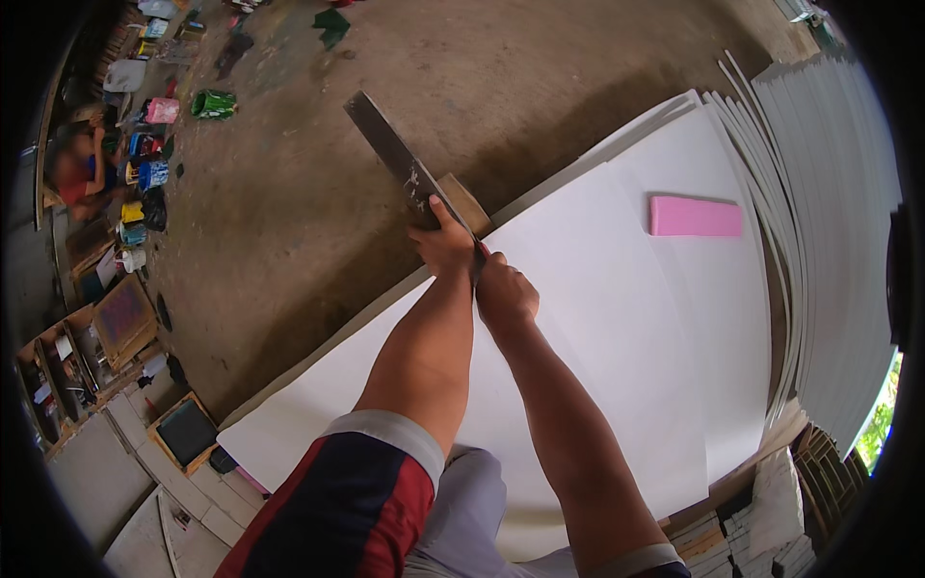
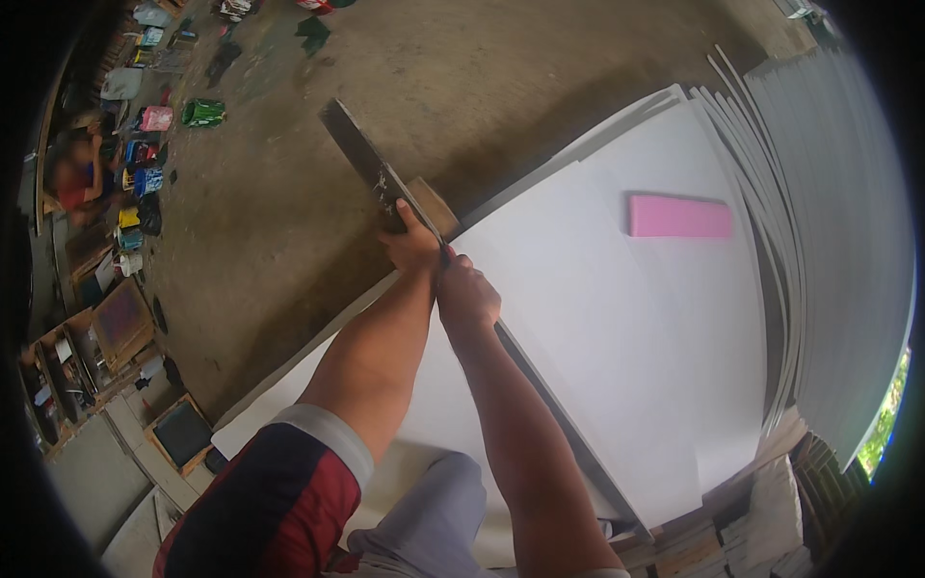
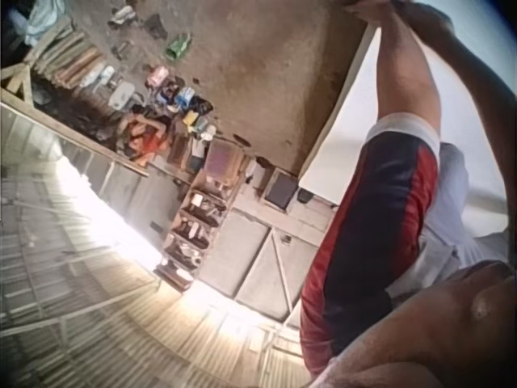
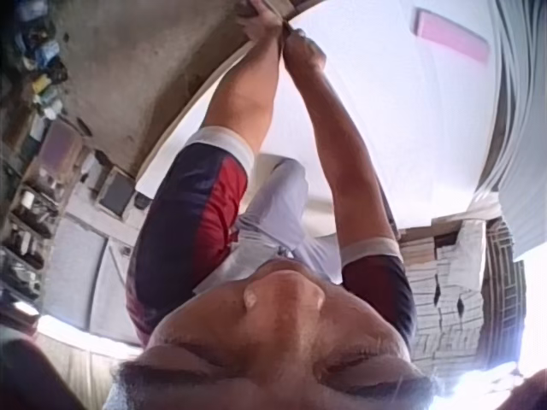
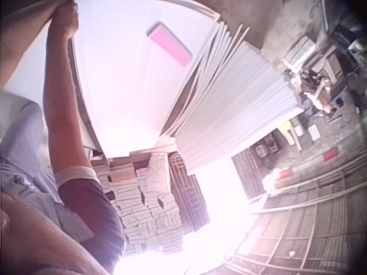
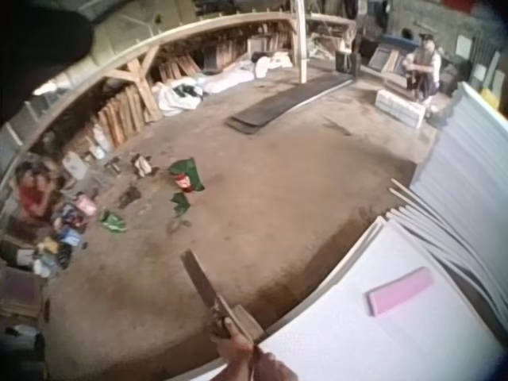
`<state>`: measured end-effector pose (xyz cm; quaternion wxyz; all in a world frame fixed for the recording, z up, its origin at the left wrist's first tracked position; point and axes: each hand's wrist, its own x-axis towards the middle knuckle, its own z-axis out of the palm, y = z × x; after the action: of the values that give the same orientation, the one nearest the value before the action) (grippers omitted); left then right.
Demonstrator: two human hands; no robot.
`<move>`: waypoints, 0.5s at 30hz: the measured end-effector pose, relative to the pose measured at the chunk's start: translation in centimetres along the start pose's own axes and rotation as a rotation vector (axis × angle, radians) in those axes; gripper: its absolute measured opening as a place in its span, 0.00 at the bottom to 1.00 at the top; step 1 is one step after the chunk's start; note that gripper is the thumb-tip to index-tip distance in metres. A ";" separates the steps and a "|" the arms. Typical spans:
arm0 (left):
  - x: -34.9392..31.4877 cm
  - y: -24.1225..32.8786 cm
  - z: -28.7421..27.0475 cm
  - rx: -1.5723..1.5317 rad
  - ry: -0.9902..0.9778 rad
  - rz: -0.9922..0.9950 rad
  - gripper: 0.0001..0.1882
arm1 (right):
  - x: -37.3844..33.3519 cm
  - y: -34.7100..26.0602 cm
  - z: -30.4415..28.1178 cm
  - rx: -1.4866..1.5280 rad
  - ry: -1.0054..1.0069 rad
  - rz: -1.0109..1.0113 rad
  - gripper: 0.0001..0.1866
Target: The person uses a utility knife and a metal ruler to cut large white boards into smaller pieces. They repeatedly measure, score, and snap the boards, then stack the cut pieces.
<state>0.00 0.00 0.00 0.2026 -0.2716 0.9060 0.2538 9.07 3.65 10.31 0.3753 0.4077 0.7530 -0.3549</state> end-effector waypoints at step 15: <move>-0.6 0.3 0.2 -0.039 0.092 -0.021 0.55 | -5.9 10.2 4.4 0.004 -0.037 0.046 0.10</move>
<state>0.30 0.58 0.21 0.1581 -0.2962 0.9062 0.2568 21.54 2.13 10.95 0.3966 0.4192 0.7355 -0.3551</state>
